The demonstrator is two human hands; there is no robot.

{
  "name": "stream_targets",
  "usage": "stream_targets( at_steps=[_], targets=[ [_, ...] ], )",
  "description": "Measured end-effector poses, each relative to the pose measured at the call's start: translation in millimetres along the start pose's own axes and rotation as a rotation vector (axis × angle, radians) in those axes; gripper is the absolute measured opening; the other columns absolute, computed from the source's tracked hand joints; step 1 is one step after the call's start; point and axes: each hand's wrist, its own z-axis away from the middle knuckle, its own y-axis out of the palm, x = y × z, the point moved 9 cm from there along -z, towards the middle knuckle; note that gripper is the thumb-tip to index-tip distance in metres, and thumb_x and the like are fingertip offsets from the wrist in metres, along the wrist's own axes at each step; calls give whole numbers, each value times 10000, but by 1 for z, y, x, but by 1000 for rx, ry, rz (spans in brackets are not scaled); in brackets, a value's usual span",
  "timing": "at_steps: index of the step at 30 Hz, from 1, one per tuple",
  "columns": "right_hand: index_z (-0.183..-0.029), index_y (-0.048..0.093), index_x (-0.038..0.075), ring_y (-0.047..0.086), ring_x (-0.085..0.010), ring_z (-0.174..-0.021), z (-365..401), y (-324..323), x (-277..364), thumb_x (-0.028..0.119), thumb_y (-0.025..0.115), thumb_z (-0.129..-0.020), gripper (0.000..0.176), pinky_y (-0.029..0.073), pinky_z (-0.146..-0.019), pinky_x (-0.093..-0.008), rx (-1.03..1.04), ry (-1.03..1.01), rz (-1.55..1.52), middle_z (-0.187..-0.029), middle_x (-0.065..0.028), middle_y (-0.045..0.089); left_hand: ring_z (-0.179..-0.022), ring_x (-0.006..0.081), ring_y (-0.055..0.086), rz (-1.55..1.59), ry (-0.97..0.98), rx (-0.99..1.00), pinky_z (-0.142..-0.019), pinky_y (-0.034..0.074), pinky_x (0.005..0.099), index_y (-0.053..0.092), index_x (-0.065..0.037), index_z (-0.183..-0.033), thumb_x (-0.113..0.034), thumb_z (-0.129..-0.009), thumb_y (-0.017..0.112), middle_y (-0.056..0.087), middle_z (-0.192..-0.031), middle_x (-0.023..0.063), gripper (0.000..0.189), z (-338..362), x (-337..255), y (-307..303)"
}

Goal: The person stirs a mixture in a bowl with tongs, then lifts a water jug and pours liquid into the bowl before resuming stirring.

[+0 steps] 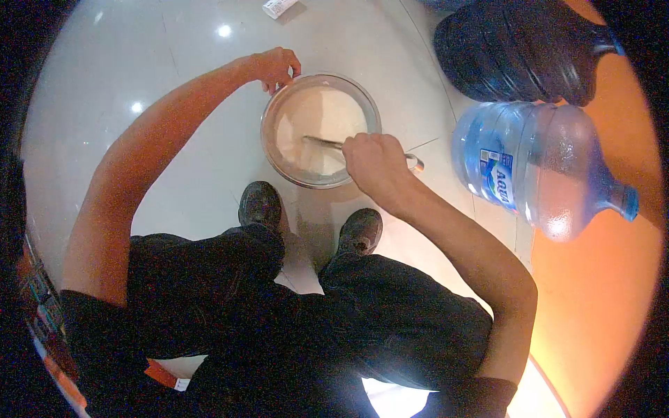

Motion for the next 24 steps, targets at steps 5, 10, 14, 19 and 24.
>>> stream_targets(
  at_steps=[5, 10, 14, 19, 24],
  targets=[
    [-682, 621, 18, 637, -283, -631, -11, -16, -21, 53, 522, -728, 114, 503, -557, -371, -156, 60, 71, -668, -172, 620, -557, 213, 642, 57, -35, -1, -488, 560, 328, 587, -27, -930, -86, -725, 650, 640, -695, 124, 222, -5, 5, 0],
    [-699, 617, 13, 638, -280, -644, -14, -22, -32, 43, 531, -721, 94, 502, -558, -365, -153, 57, 130, -676, -173, 620, -562, 218, 642, 44, -38, 18, -493, 561, 333, 588, -31, -943, -82, -721, 644, 640, -699, 126, 234, -4, 5, 0],
    [-738, 596, -11, 635, -282, -665, -1, -52, -21, 39, 536, -721, 80, 505, -576, -354, -235, 88, 152, -717, -175, 618, -578, 232, 646, 13, -19, 27, -498, 563, 349, 575, -11, -925, -65, -749, 612, 637, -724, 138, 188, -2, -1, 0],
    [-840, 575, -8, 619, -308, -694, 2, -37, -52, 57, 506, -759, 124, 490, -609, -388, -112, 180, 189, -733, -175, 603, -592, 242, 650, 39, -10, 28, -500, 564, 362, 560, 7, -902, -49, -773, 591, 629, -752, 144, 144, 1, 0, -1],
    [-833, 608, -11, 617, -349, -735, -11, 15, -93, 76, 551, -740, 139, 495, -665, -409, 49, 250, -73, -751, -226, 602, -599, 245, 652, 45, -18, 0, -500, 565, 359, 558, 6, -906, -49, -771, 588, 629, -748, 142, 148, 8, -4, -2]
  ],
)
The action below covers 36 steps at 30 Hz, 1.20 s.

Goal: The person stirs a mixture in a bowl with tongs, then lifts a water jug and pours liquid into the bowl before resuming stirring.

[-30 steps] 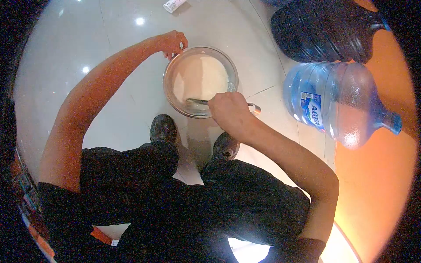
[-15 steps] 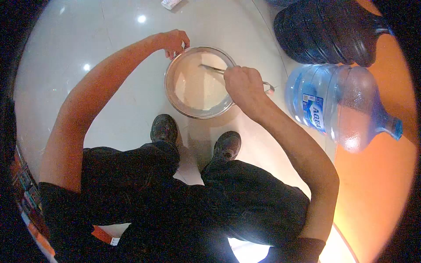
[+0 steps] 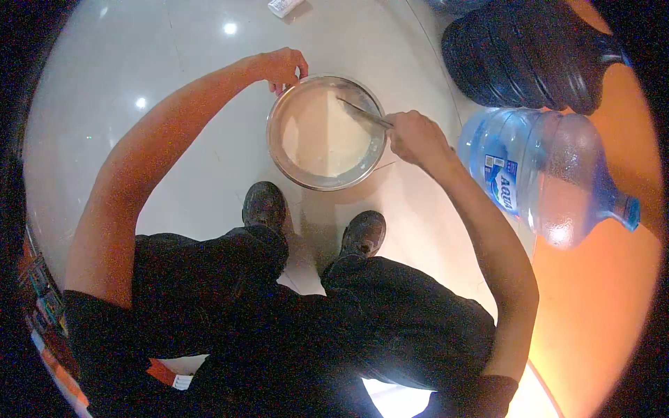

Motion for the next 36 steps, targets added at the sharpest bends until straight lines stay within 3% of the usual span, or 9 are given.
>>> stream_targets(
  at_steps=[2, 6, 9, 14, 20, 26, 29, 31, 36],
  targets=[
    [-966, 621, 23, 606, -375, -756, -9, 35, -11, 117, 552, -763, 233, 483, -703, -433, 109, -43, -391, -824, -236, 612, -602, 245, 653, 5, 6, 13, -500, 566, 359, 557, 4, -908, -48, -772, 585, 630, -750, 142, 148, -4, 2, 1],
    [-1053, 604, 36, 600, -376, -775, -2, 56, 5, 136, 545, -781, 296, 476, -731, -427, 183, -154, -484, -873, -224, 618, -611, 241, 655, -41, -16, 27, -501, 569, 353, 558, -3, -913, -50, -774, 580, 636, -760, 143, 148, -7, 3, 2],
    [-1048, 601, 46, 600, -348, -810, 15, 62, 28, 161, 541, -804, 276, 479, -741, -433, 294, -184, -386, -857, -206, 622, -611, 245, 656, -34, -33, 14, -496, 570, 349, 559, -2, -913, -55, -778, 577, 637, -755, 143, 146, -6, 4, 2],
    [-1000, 588, 59, 600, -337, -781, 36, 44, 48, 154, 516, -821, 215, 483, -699, -449, 206, -350, -156, -798, -156, 618, -603, 252, 655, -72, 15, 25, -489, 570, 345, 556, 5, -898, -57, -780, 576, 636, -747, 143, 135, -2, -2, 2],
    [-1006, 557, 74, 597, -322, -758, 53, -1, 50, 101, 498, -805, 211, 478, -696, -442, 126, -278, -58, -828, -133, 601, -607, 255, 654, -52, 8, 28, -493, 569, 350, 554, 8, -897, -50, -774, 586, 638, -754, 142, 140, -5, 1, 3],
    [-976, 555, 59, 609, -304, -784, 50, 27, 49, 61, 508, -766, 215, 482, -693, -434, 181, -287, 69, -837, -128, 608, -606, 247, 654, -52, -18, 20, -491, 564, 356, 550, 6, -918, -48, -774, 590, 637, -756, 143, 159, -7, 1, 3],
    [-973, 556, 56, 613, -299, -795, 42, 32, 41, 34, 515, -744, 234, 486, -686, -426, 130, -268, 55, -835, -125, 610, -601, 244, 653, -31, -29, 3, -494, 565, 352, 551, 4, -932, -47, -771, 589, 635, -755, 147, 173, -4, 1, 2],
    [-995, 554, 72, 596, -318, -739, 37, 25, 33, 115, 468, -833, 188, 465, -652, -428, 50, -230, 63, -786, -141, 586, -598, 243, 653, -17, -23, -10, -497, 567, 349, 552, 3, -940, -47, -768, 589, 635, -752, 148, 183, -3, 2, 0],
    [-969, 554, 49, 618, -306, -744, 31, 15, 20, 44, 491, -768, 210, 495, -650, -403, -31, -154, 71, -806, -152, 599, -586, 236, 651, -68, -29, 27, -495, 563, 341, 567, -4, -922, -63, -759, 595, 636, -733, 140, 176, -5, 1, 3]
  ],
)
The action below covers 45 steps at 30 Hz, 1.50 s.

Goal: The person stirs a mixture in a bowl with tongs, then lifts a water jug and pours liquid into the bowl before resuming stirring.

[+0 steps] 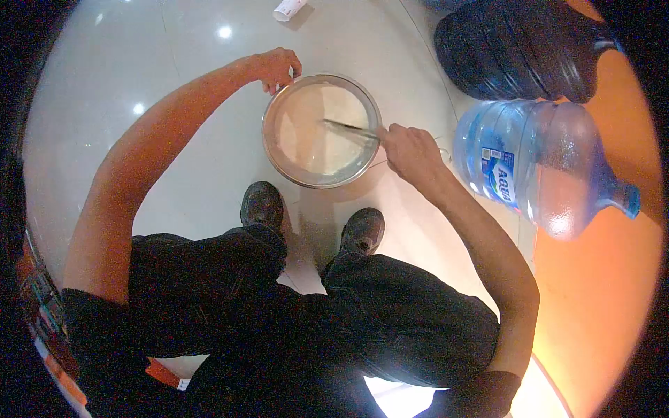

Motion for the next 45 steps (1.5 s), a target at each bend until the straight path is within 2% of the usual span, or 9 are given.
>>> stream_targets(
  at_steps=[11, 19, 22, 26, 34, 36, 38, 42, 45],
  targets=[
    [-1004, 544, -17, 605, -320, -678, 19, -24, 10, 61, 466, -796, 235, 485, -613, -407, -2, 98, 124, -762, -167, 581, -559, 213, 641, 41, 35, -33, -476, 555, 327, 584, -22, -903, -92, -731, 624, 636, -708, 123, 190, -3, 3, -2],
    [-938, 619, 45, 604, -336, -755, 3, 11, 1, 118, 545, -805, 169, 466, -680, -445, 407, 72, -114, -755, -178, 613, -562, 221, 644, 55, 64, -30, -482, 559, 343, 577, -7, -894, -85, -721, 633, 636, -706, 133, 197, -3, 4, -2],
    [-957, 626, 62, 606, -348, -764, -3, 28, 2, 119, 553, -780, 200, 478, -691, -447, 432, -35, -245, -804, -182, 623, -557, 223, 643, 39, 70, -31, -479, 560, 348, 577, 0, -891, -81, -721, 631, 635, -703, 141, 196, -3, 1, -2],
    [-1020, 616, 77, 589, -354, -796, -7, 35, 13, 148, 553, -808, 233, 450, -722, -457, 378, -104, -275, -808, -188, 616, -568, 225, 645, 41, 43, -13, -488, 562, 344, 572, 0, -909, -79, -753, 615, 638, -715, 136, 180, -1, 3, -2],
    [-990, 545, 38, 595, -349, -735, 10, 23, 49, 103, 498, -805, 201, 472, -647, -442, 255, -116, -109, -787, -170, 594, -586, 227, 650, 26, 16, 0, -495, 567, 338, 565, -6, -905, -53, -786, 582, 643, -754, 129, 129, -3, 2, -1],
    [-1018, 526, 22, 601, -341, -712, 22, 17, 63, 68, 502, -767, 257, 482, -628, -429, 254, -126, -101, -776, -166, 584, -588, 230, 651, -6, -7, 5, -492, 566, 340, 565, -12, -894, -49, -780, 590, 638, -747, 127, 122, -4, 4, 0],
    [-1046, 518, 6, 607, -332, -709, 34, 4, 73, 44, 509, -736, 312, 485, -624, -419, 100, -129, -121, -799, -167, 586, -590, 233, 651, 15, 3, 4, -489, 565, 340, 565, -13, -891, -44, -778, 590, 634, -742, 127, 120, -5, 5, 1],
    [-1117, 480, -46, 603, -289, -664, 50, -3, 90, 50, 527, -720, 411, 481, -578, -372, 149, -137, 12, -791, -143, 572, -591, 238, 652, 19, 25, 3, -481, 563, 341, 560, -11, -869, -32, -775, 581, 626, -729, 125, 99, -6, 3, 0],
    [-1016, 502, -47, 594, -243, -654, 51, -3, 93, 70, 545, -710, 330, 464, -555, -331, 164, -168, 195, -750, -123, 561, -584, 240, 651, 1, 18, -5, -471, 561, 342, 554, -8, -843, -35, -776, 575, 624, -724, 128, 74, -4, 2, 0]
  ],
)
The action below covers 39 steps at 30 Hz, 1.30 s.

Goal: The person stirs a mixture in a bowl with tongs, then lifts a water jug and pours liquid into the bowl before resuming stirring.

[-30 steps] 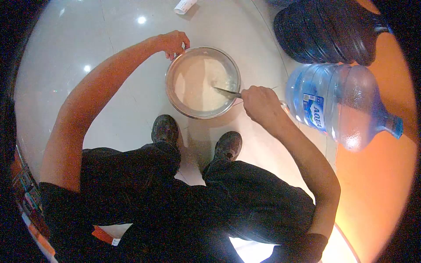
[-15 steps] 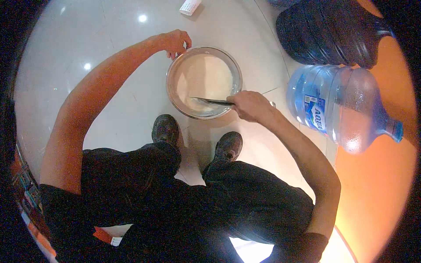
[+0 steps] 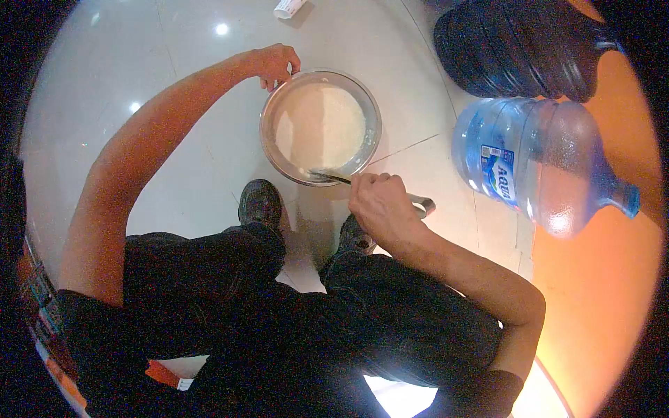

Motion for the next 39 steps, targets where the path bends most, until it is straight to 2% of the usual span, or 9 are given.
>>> stream_targets(
  at_steps=[5, 11, 13, 19, 22, 25, 30, 32, 39],
  targets=[
    [-887, 530, -14, 593, -217, -671, -1, -8, -5, 72, 543, -716, 191, 452, -555, -305, 68, 35, 187, -729, -118, 565, -565, 235, 648, 18, 39, -45, -459, 556, 341, 547, -11, -814, -54, -749, 590, 622, -714, 129, 89, 0, -1, -2],
    [-861, 550, -24, 605, -251, -635, -8, -28, -14, 75, 524, -739, 159, 470, -559, -341, 45, 69, 35, -732, -149, 581, -551, 226, 644, 29, 53, -52, -453, 553, 335, 526, -15, -801, -66, -724, 604, 617, -685, 123, 121, 2, -1, -2],
    [-690, 631, 54, 614, -206, -645, -10, -41, -11, 103, 581, -692, 70, 474, -504, -314, -122, 84, -17, -705, -100, 592, -551, 225, 644, 29, 59, -63, -453, 553, 333, 524, -14, -802, -62, -726, 600, 618, -682, 123, 118, 2, -2, -3],
    [-657, 640, 55, 615, -209, -641, -16, -30, 5, 100, 595, -669, 65, 480, -510, -324, -128, -22, -93, -669, -103, 598, -543, 226, 641, 11, 61, -34, -449, 549, 335, 523, -11, -802, -44, -733, 586, 617, -684, 128, 99, -1, -1, -1],
    [-750, 584, -3, 612, -245, -613, -12, -22, -10, 71, 549, -707, 92, 479, -540, -332, -40, 0, -77, -711, -142, 585, -541, 225, 640, 3, 70, -51, -446, 548, 337, 521, -7, -798, -43, -732, 588, 614, -676, 129, 101, 0, -2, -2],
    [-695, 582, 2, 608, -249, -604, -13, -31, -19, 60, 543, -707, 71, 473, -531, -342, -58, 5, -11, -706, -139, 581, -540, 220, 641, 43, 67, -48, -446, 548, 335, 527, -1, -804, -37, -729, 579, 616, -667, 128, 98, 3, -1, -2],
    [-815, 581, -1, 607, -260, -604, -28, -16, -24, 42, 525, -721, 118, 475, -555, -372, -38, -11, -95, -711, -156, 579, -535, 221, 638, -8, 46, -34, -457, 552, 338, 531, -2, -804, -24, -719, 575, 616, -663, 128, 99, 0, -3, 0],
    [-881, 573, 5, 614, -278, -630, -33, -19, -29, 45, 518, -730, 166, 479, -570, -384, -99, -22, -121, -715, -161, 580, -533, 222, 637, 26, 49, -33, -460, 553, 338, 531, -2, -807, -30, -718, 583, 617, -667, 131, 107, 1, -1, 0],
    [-913, 579, 24, 614, -313, -660, -57, -32, -57, 81, 512, -760, 176, 480, -585, -406, -210, 28, -131, -713, -158, 589, -545, 215, 636, 19, 17, -13, -445, 550, 327, 566, -23, -879, -33, -744, 583, 624, -673, 132, 136, -2, 1, 1]
  ],
)
